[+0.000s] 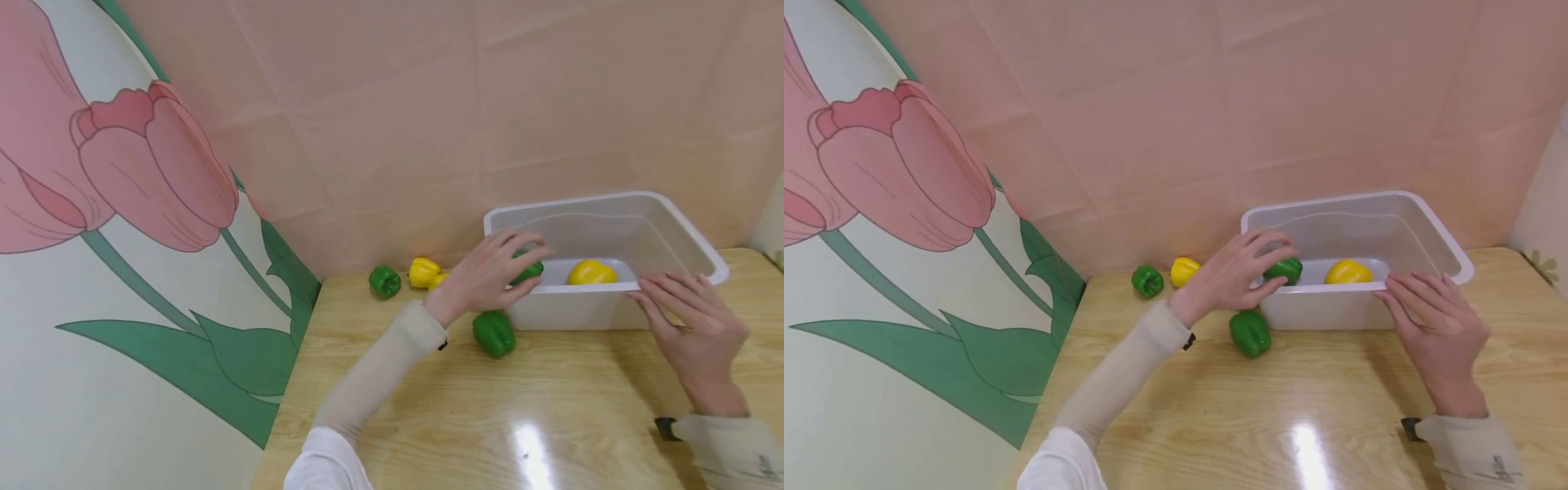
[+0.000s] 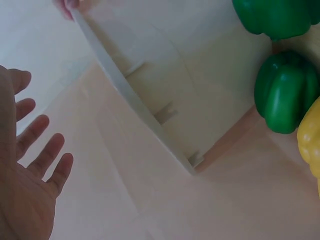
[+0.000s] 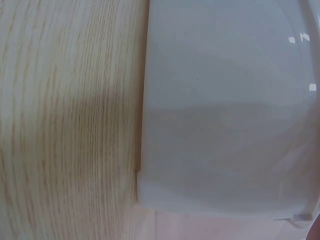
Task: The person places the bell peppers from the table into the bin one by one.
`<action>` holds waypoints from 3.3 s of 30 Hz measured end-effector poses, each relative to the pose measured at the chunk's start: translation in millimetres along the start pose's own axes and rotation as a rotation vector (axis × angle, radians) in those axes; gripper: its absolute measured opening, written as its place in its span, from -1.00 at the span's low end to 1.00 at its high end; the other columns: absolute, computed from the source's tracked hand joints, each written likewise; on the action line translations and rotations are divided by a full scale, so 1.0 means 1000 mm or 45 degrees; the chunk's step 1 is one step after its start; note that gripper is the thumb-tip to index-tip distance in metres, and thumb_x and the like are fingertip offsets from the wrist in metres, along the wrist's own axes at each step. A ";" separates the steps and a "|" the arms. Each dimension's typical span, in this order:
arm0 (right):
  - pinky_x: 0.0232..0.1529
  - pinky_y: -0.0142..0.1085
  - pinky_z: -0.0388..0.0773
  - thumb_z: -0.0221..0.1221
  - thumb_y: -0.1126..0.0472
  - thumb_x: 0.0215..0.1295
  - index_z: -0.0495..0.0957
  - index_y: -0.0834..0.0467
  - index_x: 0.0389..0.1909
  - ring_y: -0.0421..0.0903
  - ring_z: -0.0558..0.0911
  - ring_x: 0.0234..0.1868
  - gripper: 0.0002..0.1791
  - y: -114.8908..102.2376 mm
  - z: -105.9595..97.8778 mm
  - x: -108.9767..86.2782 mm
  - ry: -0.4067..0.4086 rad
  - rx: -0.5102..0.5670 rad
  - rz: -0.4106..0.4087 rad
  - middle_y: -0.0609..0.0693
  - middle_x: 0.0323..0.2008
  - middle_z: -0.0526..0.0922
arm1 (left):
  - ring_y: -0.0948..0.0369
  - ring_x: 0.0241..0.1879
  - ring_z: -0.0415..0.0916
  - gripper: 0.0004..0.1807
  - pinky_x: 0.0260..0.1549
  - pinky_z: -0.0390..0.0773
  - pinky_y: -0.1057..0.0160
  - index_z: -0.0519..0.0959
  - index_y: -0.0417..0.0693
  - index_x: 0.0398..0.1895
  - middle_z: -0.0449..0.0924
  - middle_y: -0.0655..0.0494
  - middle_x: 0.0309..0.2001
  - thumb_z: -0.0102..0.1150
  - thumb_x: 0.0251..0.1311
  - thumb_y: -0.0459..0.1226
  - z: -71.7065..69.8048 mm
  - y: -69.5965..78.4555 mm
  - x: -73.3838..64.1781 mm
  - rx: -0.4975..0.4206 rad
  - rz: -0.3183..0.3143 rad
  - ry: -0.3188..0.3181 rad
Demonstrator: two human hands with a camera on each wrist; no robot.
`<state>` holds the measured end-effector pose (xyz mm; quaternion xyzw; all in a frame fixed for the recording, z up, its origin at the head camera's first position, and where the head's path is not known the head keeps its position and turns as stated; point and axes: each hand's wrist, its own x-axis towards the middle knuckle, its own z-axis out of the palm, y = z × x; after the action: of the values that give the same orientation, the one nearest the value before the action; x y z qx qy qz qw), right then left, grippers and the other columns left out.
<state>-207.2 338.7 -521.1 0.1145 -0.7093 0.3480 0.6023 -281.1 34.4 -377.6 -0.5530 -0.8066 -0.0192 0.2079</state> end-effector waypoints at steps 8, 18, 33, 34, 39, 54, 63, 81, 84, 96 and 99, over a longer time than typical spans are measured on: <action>0.42 -0.26 0.51 0.54 -0.07 0.25 0.87 0.23 -0.30 -0.15 0.79 0.14 -0.62 -0.013 0.001 0.002 0.004 -0.009 -0.010 0.12 -0.13 0.85 | 0.11 0.42 0.42 -0.51 0.47 0.33 0.26 0.55 0.07 0.46 0.51 0.07 0.43 0.06 0.61 0.01 0.007 0.003 -0.012 0.005 -0.008 0.031; 0.40 -0.26 0.53 0.56 -0.01 0.22 0.87 0.20 -0.27 -0.12 0.79 0.14 -0.67 -0.007 -0.002 0.000 -0.003 -0.017 -0.012 0.13 -0.12 0.85 | 0.10 0.38 0.45 -0.51 0.40 0.40 0.27 0.57 0.04 0.43 0.53 0.06 0.40 0.03 0.61 0.01 0.012 0.006 -0.017 0.013 0.013 0.050; 0.42 -0.23 0.52 0.56 -0.04 0.22 0.88 0.20 -0.27 -0.10 0.79 0.15 -0.65 0.000 -0.004 -0.002 -0.001 -0.009 -0.023 0.17 -0.15 0.84 | 0.10 0.37 0.44 -0.53 0.18 0.51 0.28 0.59 0.07 0.41 0.53 0.09 0.41 0.05 0.60 0.01 0.022 0.010 -0.028 -0.003 0.004 0.072; 0.42 -0.23 0.52 0.56 -0.04 0.22 0.88 0.20 -0.27 -0.10 0.79 0.15 -0.65 0.000 -0.004 -0.002 -0.003 -0.010 -0.022 0.17 -0.15 0.84 | 0.10 0.37 0.43 -0.53 0.19 0.51 0.28 0.59 0.07 0.41 0.54 0.08 0.41 0.06 0.60 0.01 0.023 0.010 -0.028 -0.004 0.003 0.073; 0.43 -0.23 0.51 0.54 -0.08 0.24 0.88 0.18 -0.26 -0.11 0.78 0.16 -0.63 0.003 -0.005 -0.003 -0.018 -0.025 -0.026 0.16 -0.14 0.84 | 0.10 0.36 0.45 -0.54 0.30 0.48 0.25 0.60 0.05 0.39 0.56 0.08 0.38 0.05 0.61 0.01 0.026 0.011 -0.031 -0.009 -0.008 0.062; 0.43 -0.24 0.50 0.53 -0.06 0.25 0.87 0.21 -0.27 -0.13 0.78 0.16 -0.63 -0.007 -0.001 0.002 -0.007 -0.006 -0.030 0.13 -0.12 0.85 | 0.09 0.37 0.48 -0.53 0.29 0.51 0.19 0.57 0.08 0.42 0.55 0.11 0.42 0.03 0.61 0.01 0.034 0.014 -0.040 -0.036 -0.036 0.040; 0.42 -0.27 0.50 0.55 -0.06 0.23 0.87 0.22 -0.27 -0.13 0.79 0.15 -0.62 -0.007 -0.002 0.002 0.001 0.011 -0.023 0.18 -0.16 0.85 | 0.13 0.37 0.45 -0.50 0.30 0.48 0.23 0.55 0.08 0.45 0.53 0.10 0.44 0.08 0.58 0.01 0.041 0.018 -0.048 -0.049 -0.052 0.027; 0.41 -0.24 0.52 0.56 -0.03 0.22 0.88 0.19 -0.26 -0.10 0.79 0.14 -0.66 -0.002 -0.002 -0.001 0.002 0.002 -0.018 0.17 -0.15 0.85 | 0.12 0.38 0.45 -0.52 0.32 0.47 0.20 0.55 0.09 0.43 0.53 0.11 0.42 0.12 0.56 0.00 0.051 0.023 -0.061 -0.065 -0.051 0.054; 0.41 -0.25 0.51 0.56 -0.04 0.22 0.88 0.19 -0.26 -0.11 0.79 0.14 -0.66 -0.002 -0.002 -0.001 0.004 0.000 -0.020 0.17 -0.15 0.85 | 0.12 0.37 0.46 -0.52 0.30 0.49 0.20 0.55 0.09 0.42 0.53 0.11 0.42 0.12 0.56 0.00 0.051 0.025 -0.063 -0.063 -0.052 0.056; 0.40 -0.24 0.53 0.56 -0.03 0.22 0.87 0.20 -0.24 -0.04 0.80 0.14 -0.65 0.000 -0.002 -0.001 0.003 -0.013 -0.026 0.13 -0.11 0.85 | 0.16 0.35 0.45 -0.52 0.42 0.36 0.25 0.57 0.10 0.41 0.54 0.13 0.39 0.16 0.54 0.01 0.053 0.027 -0.071 -0.011 -0.040 0.055; 0.41 -0.26 0.53 0.55 -0.03 0.23 0.87 0.20 -0.22 -0.01 0.80 0.14 -0.65 0.001 -0.002 -0.001 -0.011 -0.029 -0.025 0.10 -0.09 0.85 | 0.16 0.36 0.44 -0.52 0.45 0.34 0.26 0.57 0.10 0.42 0.54 0.13 0.39 0.16 0.54 0.00 0.053 0.027 -0.073 -0.022 -0.045 0.050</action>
<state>-205.7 340.8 -522.6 0.1160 -0.7146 0.3333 0.6040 -251.0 -6.0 -457.2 -0.5401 -0.8117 -0.0406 0.2184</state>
